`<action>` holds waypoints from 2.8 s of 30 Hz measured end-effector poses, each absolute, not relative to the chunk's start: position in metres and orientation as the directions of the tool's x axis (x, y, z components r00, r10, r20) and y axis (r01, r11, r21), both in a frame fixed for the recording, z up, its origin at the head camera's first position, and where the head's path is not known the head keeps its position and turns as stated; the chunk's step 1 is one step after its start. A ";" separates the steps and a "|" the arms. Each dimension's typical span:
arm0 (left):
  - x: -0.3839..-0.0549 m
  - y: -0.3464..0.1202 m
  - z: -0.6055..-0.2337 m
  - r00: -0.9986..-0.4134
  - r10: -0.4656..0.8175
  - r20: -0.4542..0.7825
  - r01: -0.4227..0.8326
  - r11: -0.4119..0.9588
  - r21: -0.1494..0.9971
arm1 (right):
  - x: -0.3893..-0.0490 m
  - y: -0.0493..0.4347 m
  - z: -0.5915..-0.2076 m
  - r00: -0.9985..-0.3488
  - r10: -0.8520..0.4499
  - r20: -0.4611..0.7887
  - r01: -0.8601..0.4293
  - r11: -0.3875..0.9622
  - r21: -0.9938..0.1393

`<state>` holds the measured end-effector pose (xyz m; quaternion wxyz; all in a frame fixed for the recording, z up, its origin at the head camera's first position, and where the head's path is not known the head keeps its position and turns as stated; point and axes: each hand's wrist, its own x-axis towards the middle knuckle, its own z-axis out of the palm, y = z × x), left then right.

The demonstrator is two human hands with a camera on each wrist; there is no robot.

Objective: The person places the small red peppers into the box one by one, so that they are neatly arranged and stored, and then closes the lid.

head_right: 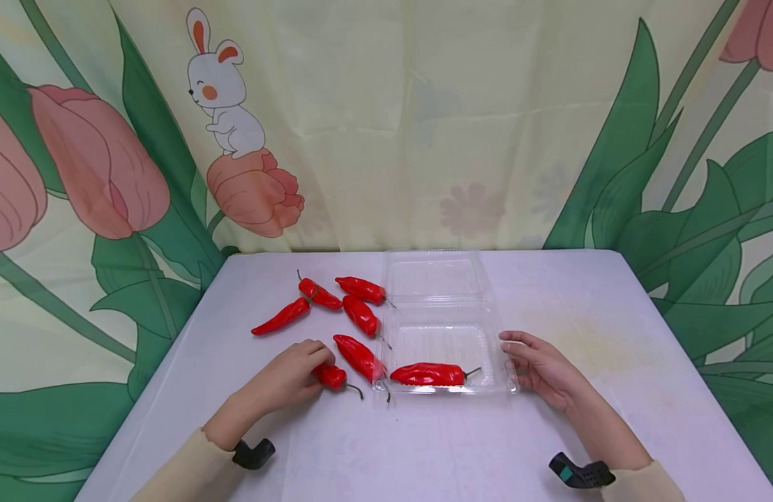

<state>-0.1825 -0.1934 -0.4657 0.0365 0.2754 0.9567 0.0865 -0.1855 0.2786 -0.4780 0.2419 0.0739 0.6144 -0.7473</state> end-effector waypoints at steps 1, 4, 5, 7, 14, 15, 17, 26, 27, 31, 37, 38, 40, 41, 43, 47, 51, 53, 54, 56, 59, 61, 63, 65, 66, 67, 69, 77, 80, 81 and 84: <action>-0.182 -0.194 -0.465 -0.846 0.533 -0.023 0.519 0.833 0.191 | -0.185 0.279 -0.478 -0.872 -0.273 -0.406 0.452 -0.130 -0.883; -0.182 -0.194 -0.464 -0.849 0.529 -0.022 0.514 0.833 0.204 | -0.185 0.279 -0.479 -0.871 -0.279 -0.403 0.451 -0.135 -0.882; -0.182 -0.194 -0.464 -0.849 0.528 -0.020 0.513 0.833 0.208 | -0.185 0.279 -0.479 -0.870 -0.282 -0.403 0.452 -0.134 -0.882; -0.181 -0.194 -0.463 -0.851 0.525 -0.018 0.510 0.833 0.216 | -0.184 0.280 -0.479 -0.870 -0.283 -0.403 0.452 -0.132 -0.882; -0.180 -0.196 -0.462 -0.846 0.533 -0.004 0.518 0.825 0.227 | -0.183 0.280 -0.479 -0.873 -0.279 -0.401 0.447 -0.125 -0.886; -0.180 -0.196 -0.462 -0.846 0.533 -0.003 0.517 0.824 0.232 | -0.183 0.280 -0.479 -0.873 -0.280 -0.401 0.446 -0.124 -0.886; -0.180 -0.197 -0.461 -0.847 0.531 -0.003 0.515 0.822 0.243 | -0.183 0.280 -0.479 -0.873 -0.280 -0.400 0.446 -0.122 -0.887; -0.182 -0.199 -0.458 -0.848 0.530 0.005 0.513 0.819 0.256 | -0.183 0.280 -0.478 -0.873 -0.274 -0.402 0.445 -0.115 -0.888; -0.182 -0.199 -0.458 -0.849 0.529 0.007 0.512 0.819 0.259 | -0.183 0.281 -0.478 -0.873 -0.275 -0.403 0.446 -0.116 -0.887; -0.182 -0.199 -0.456 -0.846 0.532 0.020 0.518 0.813 0.266 | -0.183 0.280 -0.478 -0.873 -0.264 -0.411 0.452 -0.116 -0.885; -0.183 -0.204 -0.455 -0.844 0.533 0.062 0.530 0.807 0.261 | -0.183 0.280 -0.476 -0.871 -0.263 -0.415 0.455 -0.111 -0.884; -0.183 -0.205 -0.455 -0.844 0.531 0.069 0.530 0.808 0.257 | -0.184 0.280 -0.476 -0.871 -0.266 -0.414 0.455 -0.112 -0.884; -0.184 -0.205 -0.456 -0.846 0.527 0.079 0.528 0.811 0.253 | -0.184 0.280 -0.476 -0.869 -0.271 -0.414 0.456 -0.113 -0.883; -0.184 -0.205 -0.455 -0.849 0.523 0.079 0.525 0.813 0.253 | -0.184 0.279 -0.475 -0.869 -0.271 -0.415 0.457 -0.114 -0.882; -0.184 -0.205 -0.456 -0.852 0.517 0.081 0.519 0.816 0.253 | -0.184 0.280 -0.475 -0.868 -0.277 -0.412 0.455 -0.112 -0.883; -0.185 -0.204 -0.456 -0.866 0.496 0.067 0.494 0.828 0.266 | -0.185 0.279 -0.474 -0.868 -0.277 -0.411 0.452 -0.100 -0.887; -0.188 -0.202 -0.456 -0.877 0.477 0.060 0.474 0.834 0.282 | -0.185 0.279 -0.474 -0.868 -0.261 -0.423 0.458 -0.089 -0.885; -0.189 -0.201 -0.455 -0.881 0.470 0.057 0.465 0.836 0.292 | -0.186 0.279 -0.474 -0.868 -0.258 -0.424 0.459 -0.091 -0.884; -0.189 -0.201 -0.454 -0.882 0.468 0.058 0.463 0.836 0.296 | -0.186 0.279 -0.474 -0.868 -0.260 -0.422 0.458 -0.094 -0.884; -0.189 -0.200 -0.454 -0.885 0.461 0.060 0.456 0.836 0.304 | -0.186 0.279 -0.473 -0.869 -0.269 -0.416 0.455 -0.102 -0.885; -0.188 -0.199 -0.452 -0.890 0.453 0.059 0.448 0.838 0.311 | -0.185 0.280 -0.473 -0.868 -0.276 -0.413 0.455 -0.109 -0.884; -0.188 -0.198 -0.452 -0.894 0.445 0.051 0.437 0.843 0.314 | -0.185 0.280 -0.473 -0.868 -0.279 -0.412 0.455 -0.109 -0.884; -0.188 -0.198 -0.451 -0.899 0.436 0.044 0.427 0.848 0.315 | -0.185 0.280 -0.472 -0.868 -0.279 -0.411 0.453 -0.104 -0.885; -0.188 -0.198 -0.450 -0.902 0.430 0.038 0.420 0.851 0.316 | -0.185 0.280 -0.472 -0.869 -0.279 -0.409 0.450 -0.100 -0.887; -0.188 -0.197 -0.450 -0.904 0.426 0.037 0.415 0.853 0.316 | -0.185 0.280 -0.472 -0.870 -0.276 -0.409 0.449 -0.099 -0.888; -0.188 -0.197 -0.450 -0.905 0.424 0.037 0.413 0.854 0.316 | -0.185 0.280 -0.472 -0.869 -0.278 -0.409 0.449 -0.097 -0.888; -0.188 -0.198 -0.450 -0.905 0.424 0.038 0.413 0.854 0.316 | -0.184 0.280 -0.472 -0.869 -0.282 -0.407 0.448 -0.098 -0.889; -0.187 -0.197 -0.453 -0.904 0.423 0.061 0.419 0.848 0.324 | -0.184 0.278 -0.471 -0.868 -0.276 -0.414 0.451 -0.083 -0.889; -0.186 -0.196 -0.454 -0.903 0.425 0.061 0.420 0.847 0.326 | -0.184 0.278 -0.471 -0.866 -0.276 -0.418 0.452 -0.074 -0.889; -0.186 -0.196 -0.454 -0.902 0.428 0.062 0.423 0.844 0.331 | -0.184 0.278 -0.471 -0.865 -0.271 -0.422 0.456 -0.075 -0.887; -0.186 -0.194 -0.455 -0.896 0.438 0.074 0.436 0.836 0.334 | -0.185 0.278 -0.471 -0.866 -0.267 -0.423 0.457 -0.078 -0.886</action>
